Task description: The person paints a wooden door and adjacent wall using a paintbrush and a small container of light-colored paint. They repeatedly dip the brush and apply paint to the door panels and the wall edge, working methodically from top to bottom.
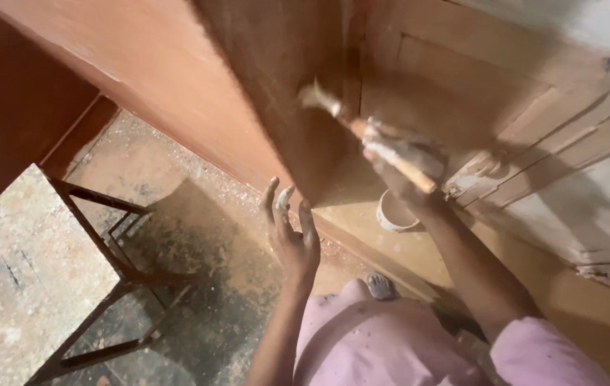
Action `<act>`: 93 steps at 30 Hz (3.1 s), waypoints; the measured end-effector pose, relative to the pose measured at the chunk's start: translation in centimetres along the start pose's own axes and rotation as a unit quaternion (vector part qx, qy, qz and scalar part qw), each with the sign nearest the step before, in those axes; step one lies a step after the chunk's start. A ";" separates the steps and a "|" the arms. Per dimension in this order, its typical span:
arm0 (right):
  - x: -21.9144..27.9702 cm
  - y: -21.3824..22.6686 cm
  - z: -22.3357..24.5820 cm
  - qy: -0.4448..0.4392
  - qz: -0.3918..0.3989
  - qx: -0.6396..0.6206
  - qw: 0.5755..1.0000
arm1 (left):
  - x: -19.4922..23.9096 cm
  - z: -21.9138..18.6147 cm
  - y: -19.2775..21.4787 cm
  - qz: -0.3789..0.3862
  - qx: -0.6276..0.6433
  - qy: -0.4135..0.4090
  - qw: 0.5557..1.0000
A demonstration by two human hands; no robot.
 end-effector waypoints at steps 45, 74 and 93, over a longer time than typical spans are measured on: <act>3.2 2.6 -9.6 0.000 0.010 -0.019 1.000 | 1.6 0.4 -10.5 0.053 -0.130 0.046 0.989; 9.9 -3.2 -6.0 -0.144 0.011 -0.304 0.942 | 3.1 0.7 -1.7 -0.118 -0.076 0.082 0.987; 7.4 -0.9 -1.1 -0.143 -0.073 -0.305 0.939 | 4.5 1.9 -2.3 -0.076 -0.079 0.086 0.990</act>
Point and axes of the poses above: each hand's wrist, its own x-axis away from the middle knuckle, its own y-axis out of the back of the hand, z = x × y, the point moved 8 cm from there along -x, towards the middle knuckle, and after that the axes turned 9 degrees about -x, right-handed, at the moved point
